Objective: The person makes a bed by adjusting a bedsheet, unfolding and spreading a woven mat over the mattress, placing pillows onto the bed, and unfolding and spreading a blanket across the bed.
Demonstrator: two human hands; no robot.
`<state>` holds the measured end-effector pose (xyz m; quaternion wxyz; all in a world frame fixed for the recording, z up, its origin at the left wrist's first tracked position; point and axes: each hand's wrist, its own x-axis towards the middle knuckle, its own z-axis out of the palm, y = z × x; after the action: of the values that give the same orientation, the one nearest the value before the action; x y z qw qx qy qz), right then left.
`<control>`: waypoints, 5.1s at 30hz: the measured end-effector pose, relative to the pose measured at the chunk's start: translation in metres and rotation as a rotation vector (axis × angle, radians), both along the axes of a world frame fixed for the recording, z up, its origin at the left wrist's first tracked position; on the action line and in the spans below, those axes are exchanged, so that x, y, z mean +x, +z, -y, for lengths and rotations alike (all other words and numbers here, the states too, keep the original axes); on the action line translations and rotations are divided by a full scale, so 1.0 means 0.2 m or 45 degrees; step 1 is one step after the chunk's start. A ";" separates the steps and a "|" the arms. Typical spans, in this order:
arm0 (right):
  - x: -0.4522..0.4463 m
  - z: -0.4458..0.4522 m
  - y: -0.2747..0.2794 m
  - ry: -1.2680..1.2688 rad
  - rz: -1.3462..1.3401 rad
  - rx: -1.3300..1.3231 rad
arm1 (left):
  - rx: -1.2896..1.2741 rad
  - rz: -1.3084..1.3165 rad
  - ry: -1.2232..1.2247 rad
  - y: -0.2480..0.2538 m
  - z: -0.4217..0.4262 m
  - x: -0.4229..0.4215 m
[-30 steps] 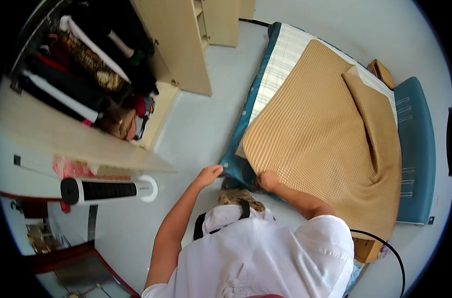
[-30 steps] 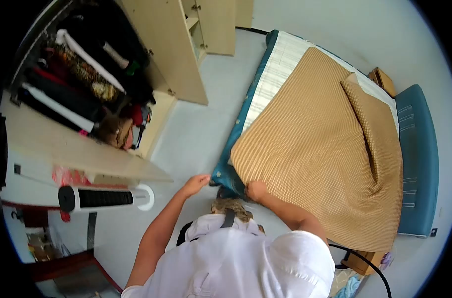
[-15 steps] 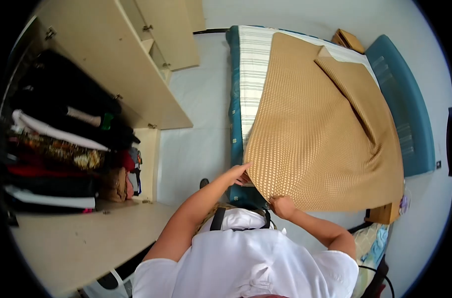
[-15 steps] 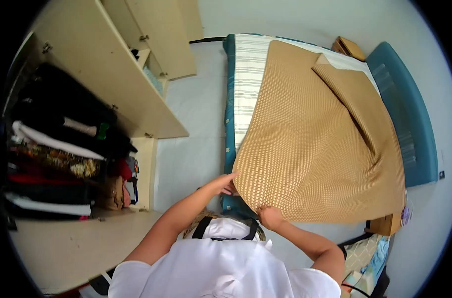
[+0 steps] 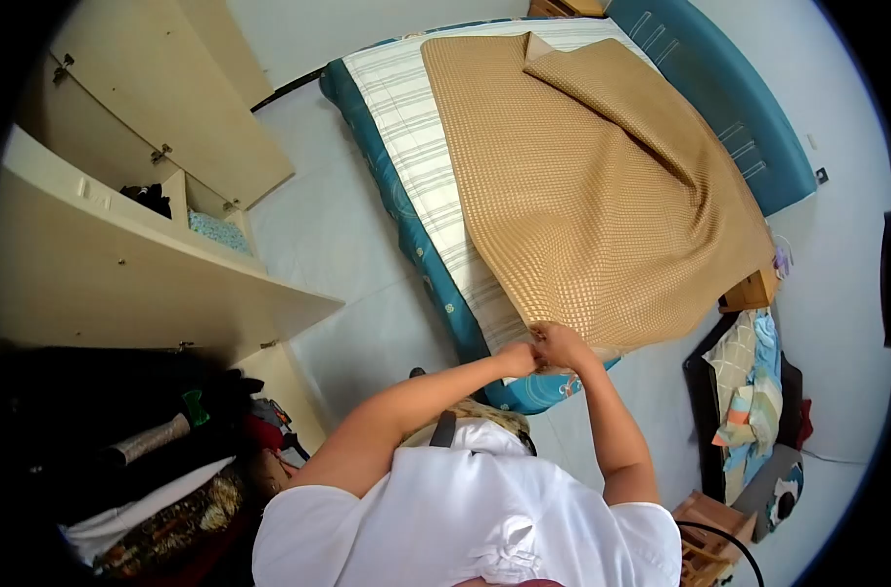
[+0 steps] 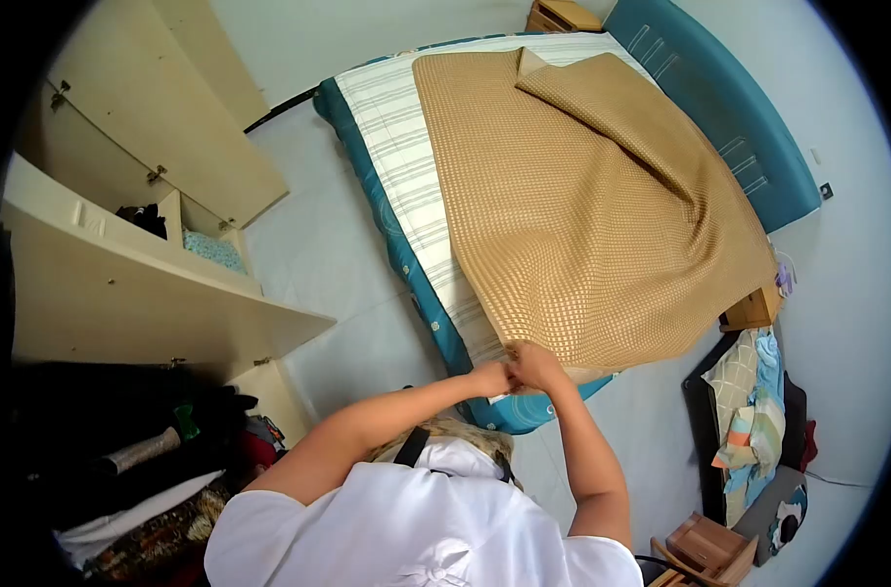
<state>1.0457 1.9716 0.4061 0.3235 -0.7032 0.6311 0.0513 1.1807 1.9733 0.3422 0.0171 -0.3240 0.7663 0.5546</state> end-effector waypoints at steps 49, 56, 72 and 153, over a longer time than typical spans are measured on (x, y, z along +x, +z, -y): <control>0.41 0.99 0.79 -0.914 -0.599 -0.530 | 0.936 0.028 0.762 -0.66 3.91 0.01; 0.49 1.03 0.74 -0.982 -0.733 -0.597 | 1.034 0.597 0.779 -0.93 3.50 0.43; 0.50 0.82 0.92 -1.272 -0.861 -0.762 | 1.536 -0.356 1.471 -1.07 3.31 0.15; 1.68 3.58 -0.87 -0.346 0.332 0.634 | -0.364 0.790 0.097 -0.31 5.11 2.30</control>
<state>1.3817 1.2553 0.2311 0.5680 -0.5120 0.6406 0.0700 1.6409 0.9505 0.2798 0.1831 -0.5047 0.7819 0.3168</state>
